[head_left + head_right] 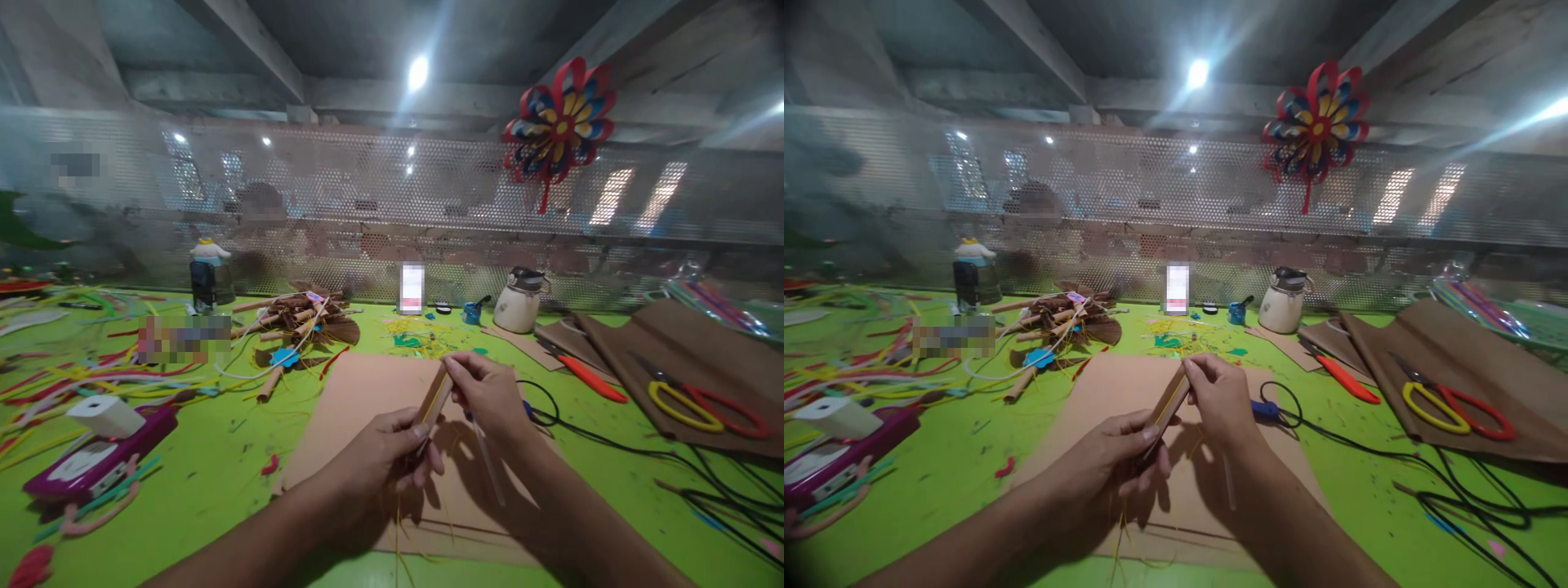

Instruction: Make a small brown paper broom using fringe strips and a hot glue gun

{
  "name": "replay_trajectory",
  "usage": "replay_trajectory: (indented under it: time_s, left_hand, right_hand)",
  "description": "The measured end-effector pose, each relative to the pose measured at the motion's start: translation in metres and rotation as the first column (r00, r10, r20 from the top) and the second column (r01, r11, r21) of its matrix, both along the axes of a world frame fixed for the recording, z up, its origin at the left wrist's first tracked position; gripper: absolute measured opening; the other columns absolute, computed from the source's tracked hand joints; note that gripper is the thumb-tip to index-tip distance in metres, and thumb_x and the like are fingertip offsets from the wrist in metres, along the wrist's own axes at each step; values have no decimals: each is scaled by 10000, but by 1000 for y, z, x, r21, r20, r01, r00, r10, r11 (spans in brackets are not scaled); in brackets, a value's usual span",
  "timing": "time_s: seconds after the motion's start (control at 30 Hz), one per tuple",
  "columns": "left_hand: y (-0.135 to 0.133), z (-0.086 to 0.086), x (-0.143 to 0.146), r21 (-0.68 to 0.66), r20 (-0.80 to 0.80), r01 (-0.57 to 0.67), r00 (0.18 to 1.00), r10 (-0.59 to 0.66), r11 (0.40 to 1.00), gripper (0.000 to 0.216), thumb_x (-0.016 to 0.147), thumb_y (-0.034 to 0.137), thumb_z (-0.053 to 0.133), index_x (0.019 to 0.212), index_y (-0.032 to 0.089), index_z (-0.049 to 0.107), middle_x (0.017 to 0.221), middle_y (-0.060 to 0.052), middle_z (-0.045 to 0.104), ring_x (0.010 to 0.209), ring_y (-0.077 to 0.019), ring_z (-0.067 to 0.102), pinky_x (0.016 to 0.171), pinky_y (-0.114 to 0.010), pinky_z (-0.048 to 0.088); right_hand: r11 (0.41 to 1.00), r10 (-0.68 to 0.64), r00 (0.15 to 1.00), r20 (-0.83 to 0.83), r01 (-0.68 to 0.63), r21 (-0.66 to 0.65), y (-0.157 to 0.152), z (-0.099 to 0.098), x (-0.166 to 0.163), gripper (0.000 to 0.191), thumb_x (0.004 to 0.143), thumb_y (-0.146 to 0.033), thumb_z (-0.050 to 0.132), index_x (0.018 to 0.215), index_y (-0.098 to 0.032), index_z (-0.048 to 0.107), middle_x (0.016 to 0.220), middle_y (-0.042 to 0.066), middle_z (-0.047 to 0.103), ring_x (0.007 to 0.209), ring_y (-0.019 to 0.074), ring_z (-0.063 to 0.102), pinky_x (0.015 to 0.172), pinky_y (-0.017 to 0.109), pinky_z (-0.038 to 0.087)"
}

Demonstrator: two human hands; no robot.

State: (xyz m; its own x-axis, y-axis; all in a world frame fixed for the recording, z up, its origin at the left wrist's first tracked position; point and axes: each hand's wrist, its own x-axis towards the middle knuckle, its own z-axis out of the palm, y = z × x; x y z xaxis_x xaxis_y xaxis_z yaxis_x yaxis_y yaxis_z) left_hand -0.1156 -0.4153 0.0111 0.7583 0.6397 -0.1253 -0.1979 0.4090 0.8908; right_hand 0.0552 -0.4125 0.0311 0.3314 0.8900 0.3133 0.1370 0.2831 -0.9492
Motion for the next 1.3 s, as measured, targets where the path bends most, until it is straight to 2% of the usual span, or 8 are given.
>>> replay_trajectory:
  time_s: [0.3,0.47,0.6,0.77,0.87,1.03,1.2,1.3]
  left_hand:
    - [2,1,0,3,-11,-13,1000,13,1000,243,807,333,628,917,118,607,683,-37,589,471,-49,390,461,-195,231]
    - [3,-2,1,52,-56,-82,995,85,995,237,789,317,632,912,116,614,622,-6,558,422,-43,350,441,-197,225]
    - [8,-5,0,66,-54,-186,980,190,980,224,772,297,630,888,105,613,631,-17,569,417,-42,339,417,-195,196]
    - [14,-9,-1,83,8,-325,946,325,942,211,767,247,606,892,77,591,633,-36,570,448,-51,379,413,-191,188]
    - [17,-11,-2,84,31,-369,930,367,926,248,770,254,598,943,76,584,639,-32,567,451,-53,380,409,-190,189]
    - [19,-13,-1,120,0,-393,918,396,912,202,798,305,566,834,107,559,601,-4,543,386,-32,336,396,-185,208]
    - [16,-9,-1,164,-58,-386,915,400,908,232,804,376,565,776,148,529,506,55,457,340,-49,322,370,-201,253]
    - [17,-13,-1,194,-88,-371,915,393,908,269,806,410,561,744,151,524,484,60,442,339,-45,313,377,-199,256]
  right_hand:
    - [1000,13,1000,-26,-14,-27,2,-2,0,387,708,-518,661,782,-139,650,488,-40,513,387,81,425,365,202,330]
    - [998,30,1000,2,-30,-54,6,-5,0,437,722,-553,624,856,-138,628,533,-22,548,419,112,508,385,213,371]
    - [998,-22,996,82,27,-62,7,-3,8,431,783,-554,554,920,-148,597,714,30,614,485,121,550,410,222,390]
    - [997,36,954,299,-15,-73,-7,4,20,365,776,-498,593,652,-155,611,605,21,595,497,133,518,468,249,395]
    - [998,48,864,501,-28,-47,-18,8,31,325,799,-432,582,610,-172,633,579,15,600,550,157,529,550,278,411]
    - [999,30,547,836,-34,-14,-17,9,59,324,879,-354,456,748,-187,701,769,58,707,688,199,624,656,316,454]
    - [998,-44,501,864,56,18,-12,-3,92,297,876,-330,445,858,-178,700,830,87,721,719,213,635,669,338,475]
    - [999,-12,482,876,47,-12,-14,-15,102,255,844,-248,455,848,-179,701,856,91,707,780,222,627,715,349,477]
